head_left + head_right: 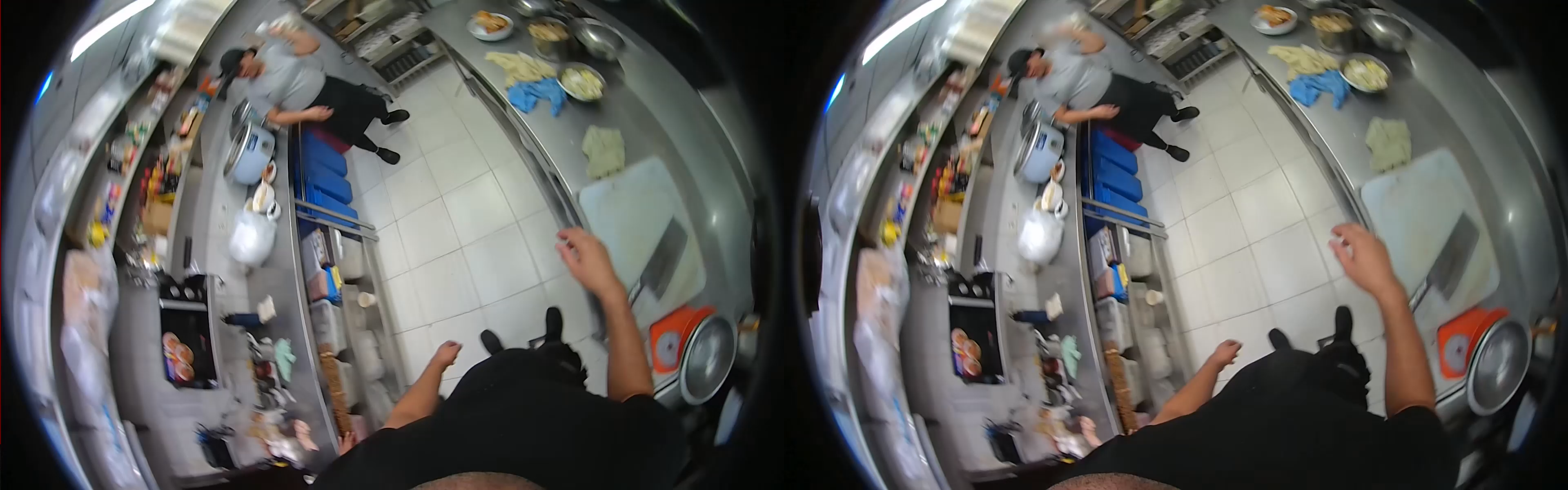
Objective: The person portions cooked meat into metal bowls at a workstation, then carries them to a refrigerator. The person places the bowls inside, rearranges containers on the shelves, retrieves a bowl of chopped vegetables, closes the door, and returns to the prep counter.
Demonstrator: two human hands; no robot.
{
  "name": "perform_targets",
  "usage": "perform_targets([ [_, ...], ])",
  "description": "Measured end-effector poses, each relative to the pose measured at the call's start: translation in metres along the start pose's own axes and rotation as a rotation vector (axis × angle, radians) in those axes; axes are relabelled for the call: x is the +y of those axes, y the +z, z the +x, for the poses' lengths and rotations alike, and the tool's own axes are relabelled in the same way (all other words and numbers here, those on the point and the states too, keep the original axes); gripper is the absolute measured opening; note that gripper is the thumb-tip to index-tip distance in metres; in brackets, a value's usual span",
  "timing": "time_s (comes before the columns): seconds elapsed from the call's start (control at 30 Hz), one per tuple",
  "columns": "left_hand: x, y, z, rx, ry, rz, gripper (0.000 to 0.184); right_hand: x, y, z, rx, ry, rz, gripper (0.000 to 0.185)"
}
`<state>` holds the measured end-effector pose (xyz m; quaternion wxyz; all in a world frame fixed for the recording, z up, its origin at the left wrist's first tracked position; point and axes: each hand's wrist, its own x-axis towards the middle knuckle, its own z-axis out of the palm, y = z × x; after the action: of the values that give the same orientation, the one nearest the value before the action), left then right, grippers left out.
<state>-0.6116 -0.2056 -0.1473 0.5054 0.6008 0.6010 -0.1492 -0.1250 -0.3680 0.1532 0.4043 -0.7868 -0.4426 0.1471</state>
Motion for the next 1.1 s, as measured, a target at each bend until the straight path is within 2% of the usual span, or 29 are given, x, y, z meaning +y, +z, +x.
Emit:
perform_targets([
  [0.17,0.052,0.011,-0.005,-0.093,0.078,0.058,0.043,-0.008,-0.050,-0.045,0.192,0.028,0.098,0.018],
  [0.3,0.051,0.037,0.023,-0.099,0.245,0.252,0.044,0.001,-0.052,-0.061,0.338,-0.065,0.161,0.015],
  [0.33,0.059,0.044,0.018,-0.148,0.154,0.170,0.043,0.000,-0.059,-0.067,0.328,-0.076,0.106,0.015],
  [0.4,0.080,0.056,-0.001,-0.177,0.226,0.311,0.042,-0.001,-0.076,-0.068,0.336,-0.116,-0.012,0.016],
  [0.43,0.070,0.061,0.013,-0.292,0.191,0.197,0.044,0.001,-0.082,-0.078,0.345,-0.163,-0.059,0.018],
  [0.5,0.042,0.068,0.034,-0.367,0.236,-0.032,0.045,-0.006,-0.098,-0.096,0.364,-0.080,-0.019,0.018],
  [0.53,0.033,0.064,0.036,-0.369,0.230,-0.019,0.045,-0.014,-0.101,-0.096,0.369,-0.067,0.025,0.018],
  [0.73,0.034,0.032,0.031,-0.354,0.120,0.221,0.045,-0.025,-0.154,-0.133,0.610,-0.105,-0.250,0.020],
  [0.87,0.033,0.005,0.039,-0.324,0.075,0.269,0.045,-0.020,-0.224,-0.182,0.724,0.178,-0.559,0.032],
  [0.93,0.041,0.001,0.050,-0.319,0.075,0.283,0.045,0.003,-0.252,-0.216,0.663,0.370,-0.835,0.039],
  [1.03,0.054,0.000,0.051,-0.289,0.129,0.378,0.045,0.053,-0.270,-0.269,0.584,0.619,-0.935,0.047],
  [1.1,0.064,0.002,0.034,-0.259,0.166,0.470,0.045,0.075,-0.273,-0.288,0.534,0.728,-0.831,0.051],
])
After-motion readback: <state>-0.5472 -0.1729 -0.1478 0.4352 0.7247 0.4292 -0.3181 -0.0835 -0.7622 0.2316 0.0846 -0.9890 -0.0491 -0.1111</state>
